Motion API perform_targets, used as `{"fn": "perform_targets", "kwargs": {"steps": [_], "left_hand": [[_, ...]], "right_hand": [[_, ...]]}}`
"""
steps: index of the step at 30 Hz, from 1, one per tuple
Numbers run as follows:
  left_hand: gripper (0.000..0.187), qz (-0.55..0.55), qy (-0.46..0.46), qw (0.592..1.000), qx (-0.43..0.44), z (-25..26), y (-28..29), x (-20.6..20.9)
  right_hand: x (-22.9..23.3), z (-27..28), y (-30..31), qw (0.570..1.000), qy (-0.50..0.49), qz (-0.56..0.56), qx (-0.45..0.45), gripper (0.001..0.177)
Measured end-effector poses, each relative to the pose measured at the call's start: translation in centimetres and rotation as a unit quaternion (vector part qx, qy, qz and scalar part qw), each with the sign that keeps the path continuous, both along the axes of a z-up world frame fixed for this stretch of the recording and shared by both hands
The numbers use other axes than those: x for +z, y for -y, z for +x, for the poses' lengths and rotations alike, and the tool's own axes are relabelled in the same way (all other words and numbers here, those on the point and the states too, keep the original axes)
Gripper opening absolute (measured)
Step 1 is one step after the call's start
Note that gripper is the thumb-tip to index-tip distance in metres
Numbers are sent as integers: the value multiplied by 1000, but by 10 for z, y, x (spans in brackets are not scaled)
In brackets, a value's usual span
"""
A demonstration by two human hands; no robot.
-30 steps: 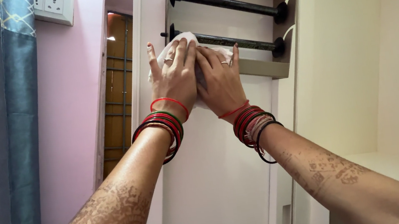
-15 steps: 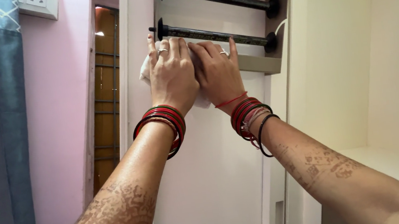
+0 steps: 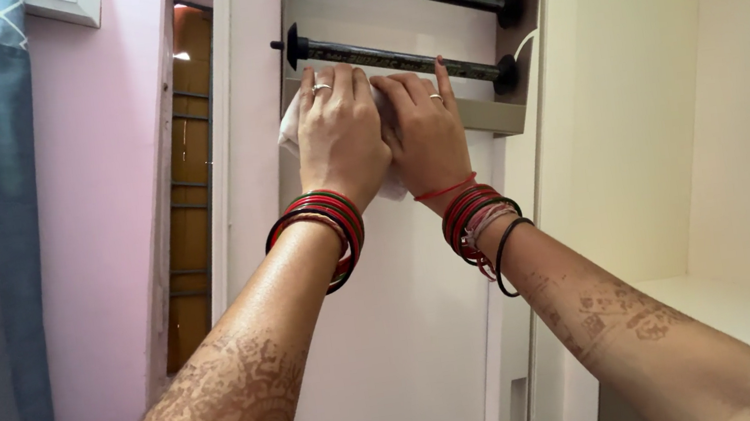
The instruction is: The person wipes the interior surfaces of a white wardrobe with a white cloth. They clean the door edges, shelves, and the area around a hanging rod, moving systematically from one section to another.
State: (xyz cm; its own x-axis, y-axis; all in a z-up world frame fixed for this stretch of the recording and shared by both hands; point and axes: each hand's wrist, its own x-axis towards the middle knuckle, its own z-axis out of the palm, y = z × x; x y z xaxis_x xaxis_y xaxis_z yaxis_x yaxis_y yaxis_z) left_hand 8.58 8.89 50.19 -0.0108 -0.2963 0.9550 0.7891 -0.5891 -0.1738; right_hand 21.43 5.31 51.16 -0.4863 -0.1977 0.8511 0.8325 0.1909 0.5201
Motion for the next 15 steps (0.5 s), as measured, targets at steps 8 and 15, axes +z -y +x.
{"fn": "perform_targets", "kwargs": {"steps": [8,15], "left_hand": [[49,-1,-14,999,-29,24,3,3],[47,3,-23,999,-28,46,12,2]], "right_hand": [[-1,24,-2,1000,-14,19,-10,36],[-2,49,2,999,-29,16,-32,38]]}}
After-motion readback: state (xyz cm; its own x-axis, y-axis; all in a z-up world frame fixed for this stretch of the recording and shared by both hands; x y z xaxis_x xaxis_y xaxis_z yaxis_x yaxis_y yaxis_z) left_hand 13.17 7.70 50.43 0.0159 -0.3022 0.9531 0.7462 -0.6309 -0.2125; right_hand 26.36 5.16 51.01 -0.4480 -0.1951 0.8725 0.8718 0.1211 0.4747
